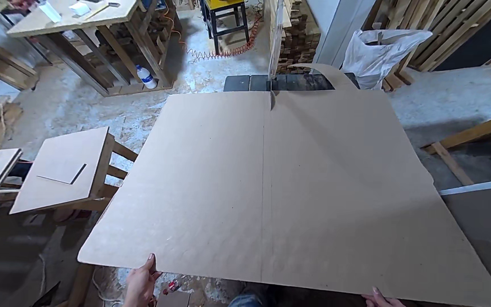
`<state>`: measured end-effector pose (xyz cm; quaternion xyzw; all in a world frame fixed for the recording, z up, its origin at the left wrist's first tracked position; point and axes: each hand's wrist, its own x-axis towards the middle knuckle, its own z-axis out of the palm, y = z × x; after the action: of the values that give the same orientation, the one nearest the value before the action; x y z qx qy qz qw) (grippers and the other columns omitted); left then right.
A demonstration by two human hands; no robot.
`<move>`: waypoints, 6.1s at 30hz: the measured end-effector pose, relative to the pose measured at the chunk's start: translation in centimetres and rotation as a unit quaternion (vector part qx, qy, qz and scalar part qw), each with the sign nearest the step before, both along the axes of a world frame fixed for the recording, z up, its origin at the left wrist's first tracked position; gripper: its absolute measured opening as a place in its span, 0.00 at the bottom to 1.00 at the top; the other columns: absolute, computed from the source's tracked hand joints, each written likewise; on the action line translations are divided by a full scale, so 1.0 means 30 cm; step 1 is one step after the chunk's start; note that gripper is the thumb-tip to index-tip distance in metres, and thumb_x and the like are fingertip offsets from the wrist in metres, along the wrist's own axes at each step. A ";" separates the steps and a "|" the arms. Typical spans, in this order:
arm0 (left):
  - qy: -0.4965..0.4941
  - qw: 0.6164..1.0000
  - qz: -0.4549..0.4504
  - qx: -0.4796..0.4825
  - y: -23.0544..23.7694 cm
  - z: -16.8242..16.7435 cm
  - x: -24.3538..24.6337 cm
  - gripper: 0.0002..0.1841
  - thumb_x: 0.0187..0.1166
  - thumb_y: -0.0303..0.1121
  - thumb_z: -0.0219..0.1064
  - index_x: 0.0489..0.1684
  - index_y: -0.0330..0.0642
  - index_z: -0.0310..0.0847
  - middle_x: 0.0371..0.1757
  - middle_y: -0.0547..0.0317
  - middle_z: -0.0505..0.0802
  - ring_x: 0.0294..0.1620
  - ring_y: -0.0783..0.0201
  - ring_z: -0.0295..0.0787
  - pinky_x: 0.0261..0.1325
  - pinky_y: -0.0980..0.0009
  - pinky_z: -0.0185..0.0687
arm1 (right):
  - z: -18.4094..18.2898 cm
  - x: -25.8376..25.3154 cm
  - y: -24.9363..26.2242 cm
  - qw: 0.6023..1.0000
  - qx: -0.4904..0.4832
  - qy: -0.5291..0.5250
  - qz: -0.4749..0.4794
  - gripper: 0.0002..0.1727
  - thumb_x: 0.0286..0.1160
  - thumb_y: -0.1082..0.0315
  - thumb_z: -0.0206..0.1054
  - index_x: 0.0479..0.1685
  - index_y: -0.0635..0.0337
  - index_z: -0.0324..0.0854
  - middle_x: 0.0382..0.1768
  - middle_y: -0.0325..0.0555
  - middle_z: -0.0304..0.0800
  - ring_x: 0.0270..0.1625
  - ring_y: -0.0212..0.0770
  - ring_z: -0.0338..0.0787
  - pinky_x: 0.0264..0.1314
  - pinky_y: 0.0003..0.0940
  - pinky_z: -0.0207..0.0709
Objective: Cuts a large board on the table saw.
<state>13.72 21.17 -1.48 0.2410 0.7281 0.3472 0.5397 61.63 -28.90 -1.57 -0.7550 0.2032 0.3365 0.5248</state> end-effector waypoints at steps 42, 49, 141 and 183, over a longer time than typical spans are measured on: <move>-0.037 0.999 -0.005 0.013 0.595 -0.171 0.590 0.23 0.85 0.32 0.67 0.74 0.34 0.66 0.51 0.39 0.91 0.39 0.52 0.94 0.37 0.54 0.93 | -0.177 0.620 0.607 0.999 0.003 -0.032 -0.018 0.15 0.89 0.62 0.62 0.51 0.70 0.78 0.29 0.52 0.93 0.23 0.39 0.88 0.27 0.33 0.84; -0.026 1.000 0.005 0.003 0.691 -0.205 0.705 0.23 0.84 0.33 0.68 0.73 0.33 0.67 0.52 0.40 0.90 0.41 0.53 0.93 0.39 0.55 0.92 | -0.173 0.732 0.718 0.999 0.005 -0.034 -0.014 0.15 0.89 0.63 0.63 0.49 0.70 0.79 0.30 0.52 0.94 0.23 0.39 0.89 0.27 0.32 0.84; -0.072 0.997 0.001 0.006 1.778 -0.265 1.709 0.27 0.86 0.34 0.65 0.82 0.41 0.60 0.63 0.47 0.85 0.56 0.57 0.88 0.56 0.58 0.89 | -0.192 1.730 1.856 0.996 -0.052 -0.067 -0.015 0.16 0.89 0.61 0.64 0.54 0.70 0.77 0.31 0.49 0.93 0.24 0.35 0.88 0.27 0.29 0.83; -0.114 0.991 -0.004 0.076 2.067 -0.163 1.945 0.20 0.83 0.24 0.64 0.71 0.34 0.66 0.53 0.49 0.82 0.46 0.62 0.82 0.54 0.63 0.85 | -0.163 1.997 2.134 0.967 0.148 -0.135 -0.160 0.34 0.76 0.85 0.65 0.81 0.64 0.58 0.66 0.59 0.76 0.56 0.47 0.89 0.55 0.45 0.89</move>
<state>72.08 83.18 -6.38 0.2433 0.6321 0.4247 0.6007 121.53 35.11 -6.45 -0.6650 0.1967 0.1695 0.7002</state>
